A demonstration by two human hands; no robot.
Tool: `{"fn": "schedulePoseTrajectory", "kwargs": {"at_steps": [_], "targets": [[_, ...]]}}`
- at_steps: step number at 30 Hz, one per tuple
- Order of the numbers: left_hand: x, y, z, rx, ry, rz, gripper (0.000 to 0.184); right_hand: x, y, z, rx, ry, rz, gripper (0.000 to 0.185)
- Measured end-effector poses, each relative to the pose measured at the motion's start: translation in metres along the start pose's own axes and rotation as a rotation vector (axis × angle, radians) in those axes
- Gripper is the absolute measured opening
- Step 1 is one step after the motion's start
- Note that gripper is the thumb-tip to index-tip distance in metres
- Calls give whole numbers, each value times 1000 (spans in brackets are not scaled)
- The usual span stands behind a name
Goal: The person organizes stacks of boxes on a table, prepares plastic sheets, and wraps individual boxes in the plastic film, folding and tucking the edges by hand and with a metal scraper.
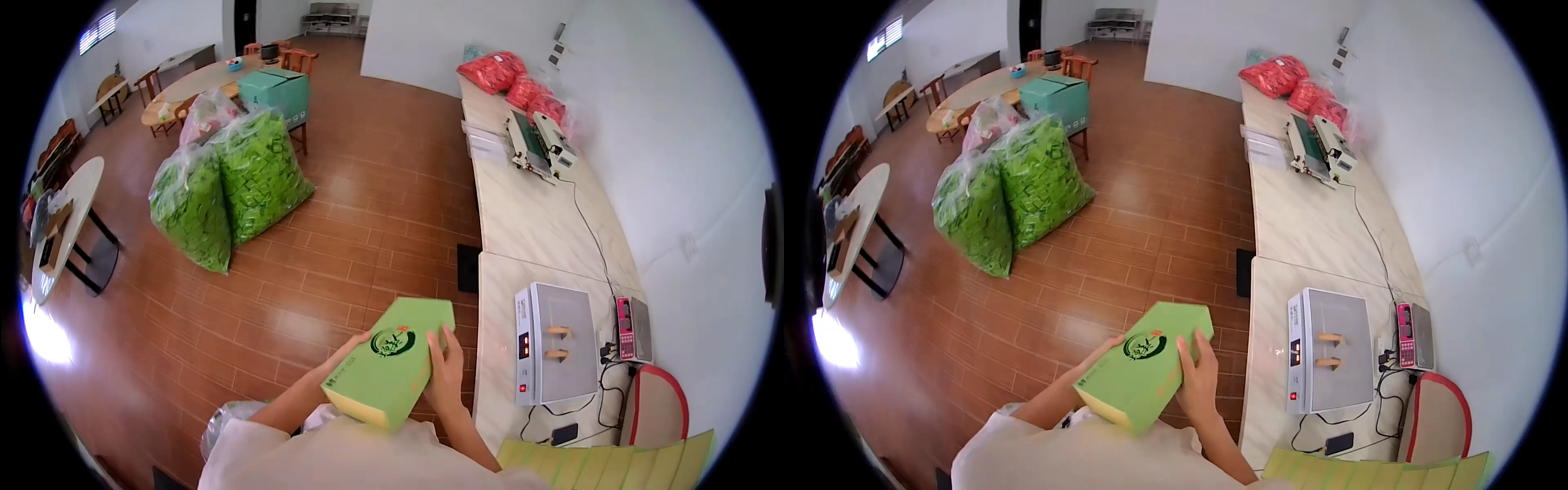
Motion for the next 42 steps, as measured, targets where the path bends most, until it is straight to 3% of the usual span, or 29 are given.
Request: {"fn": "schedulePoseTrajectory", "kwargs": {"at_steps": [2,4,5,6,8,9,11,15,17,19,22,23,25,26,28,29,31,35,37,42], "targets": [[12,10,-18,47,-2,-68,55,-19,24,-18,-42,-15,9,66],[49,27,-44,-86,-84,-142,57,-47,46,-35,-52,148,179,62],[56,32,-58,-164,-65,-141,61,-56,53,-45,-156,222,226,51],[52,37,-63,-108,-42,-138,61,-61,62,-55,-213,210,207,51],[49,39,-86,-232,-127,-255,61,-92,63,-88,-553,719,231,53],[49,48,-94,-253,-93,-228,61,-99,69,-99,-614,712,200,53],[53,70,-104,-212,0,-232,59,-130,71,-115,-834,1091,252,58],[37,130,-146,-294,184,-292,58,-154,98,-171,-857,1188,231,69],[31,173,-163,-267,223,-241,56,-159,107,-209,-1101,1364,222,69],[4,218,-180,-222,338,-247,57,-156,128,-264,-1131,1366,74,69],[-14,277,-185,-84,459,-214,57,-129,139,-346,-1204,1163,-240,67],[-20,296,-190,-69,538,-220,56,-124,136,-386,-1144,921,-282,66],[-16,330,-197,-52,593,-269,56,-106,132,-458,-1048,543,-304,76],[-19,340,-201,-21,604,-263,56,-90,133,-473,-1077,536,-318,76],[-30,360,-210,0,555,-214,55,-36,134,-496,-1246,14,-236,76],[-24,371,-211,45,520,-230,51,-29,129,-515,-1258,5,-241,76],[-16,391,-215,104,505,-215,49,2,112,-543,-1319,-294,-357,74],[-11,434,-230,225,545,-202,47,37,94,-579,-1462,-404,-466,73],[-23,460,-248,255,546,-159,45,40,74,-600,-1537,-637,-506,73],[-43,535,-320,258,583,-89,42,10,38,-636,-1709,-822,-316,75]]}}
Point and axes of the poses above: each hand's wrist, its own y-axis towards the middle knuckle, its own x-axis out of the back of the hand, z = x × y, the point moved 9 cm from there along y, towards the middle knuckle, and after that the axes turned 2 degrees about x, right-handed, at the moved point
